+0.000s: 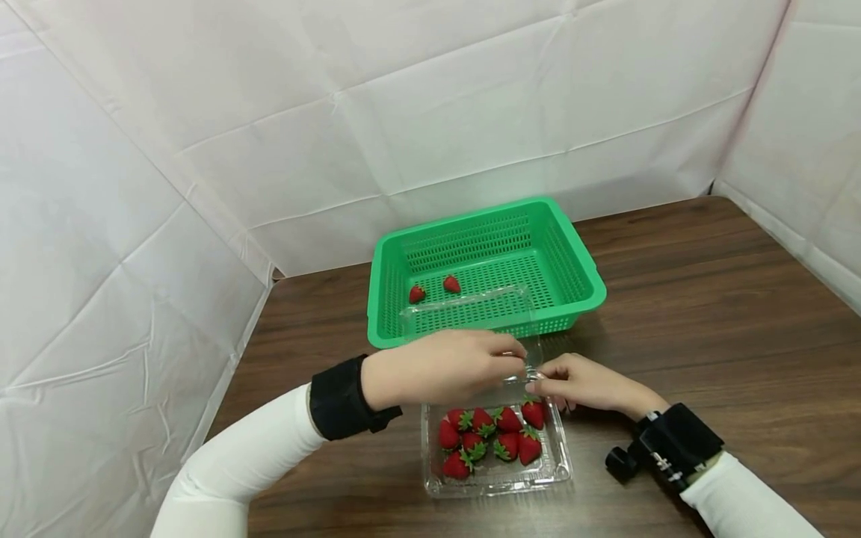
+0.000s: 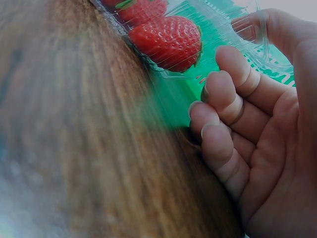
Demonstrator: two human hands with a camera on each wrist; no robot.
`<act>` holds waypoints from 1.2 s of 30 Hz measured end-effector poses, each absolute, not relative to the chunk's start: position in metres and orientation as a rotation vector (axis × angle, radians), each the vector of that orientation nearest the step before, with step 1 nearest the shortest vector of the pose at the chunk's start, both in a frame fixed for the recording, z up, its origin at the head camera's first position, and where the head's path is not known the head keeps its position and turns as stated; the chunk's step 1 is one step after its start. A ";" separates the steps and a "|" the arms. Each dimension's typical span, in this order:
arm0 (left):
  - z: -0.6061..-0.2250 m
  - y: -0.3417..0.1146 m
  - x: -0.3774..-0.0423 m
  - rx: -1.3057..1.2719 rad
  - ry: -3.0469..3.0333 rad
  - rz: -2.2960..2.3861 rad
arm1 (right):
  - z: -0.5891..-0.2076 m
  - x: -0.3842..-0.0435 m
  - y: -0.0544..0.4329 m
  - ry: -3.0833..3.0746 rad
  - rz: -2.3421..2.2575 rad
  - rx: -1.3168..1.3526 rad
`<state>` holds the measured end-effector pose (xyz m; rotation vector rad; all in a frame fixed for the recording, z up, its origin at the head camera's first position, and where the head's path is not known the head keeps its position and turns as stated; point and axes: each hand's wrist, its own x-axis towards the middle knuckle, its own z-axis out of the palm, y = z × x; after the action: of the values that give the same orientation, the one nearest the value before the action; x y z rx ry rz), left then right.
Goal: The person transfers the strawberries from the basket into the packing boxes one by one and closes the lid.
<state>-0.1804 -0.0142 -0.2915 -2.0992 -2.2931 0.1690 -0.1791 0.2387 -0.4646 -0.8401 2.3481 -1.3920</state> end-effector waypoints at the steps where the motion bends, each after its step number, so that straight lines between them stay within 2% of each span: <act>1: -0.296 -0.014 -0.180 -2.107 -2.294 0.171 | -0.465 -0.179 0.239 2.345 -1.393 -0.849; 9: -0.327 -0.011 -0.174 -2.182 -2.338 0.309 | -0.467 -0.181 0.239 2.300 -1.434 -0.954; 22: -0.361 -0.009 -0.172 -2.233 -2.419 0.410 | -0.463 -0.177 0.238 2.339 -1.398 -0.876; 36: -0.369 -0.007 -0.172 -2.219 -2.399 0.439 | -0.464 -0.178 0.239 2.355 -1.394 -0.869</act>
<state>-0.1722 -0.0075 -0.3687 -2.2186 -2.3986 0.4392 -0.1782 0.2388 -0.4639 -0.8686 2.3553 -1.3942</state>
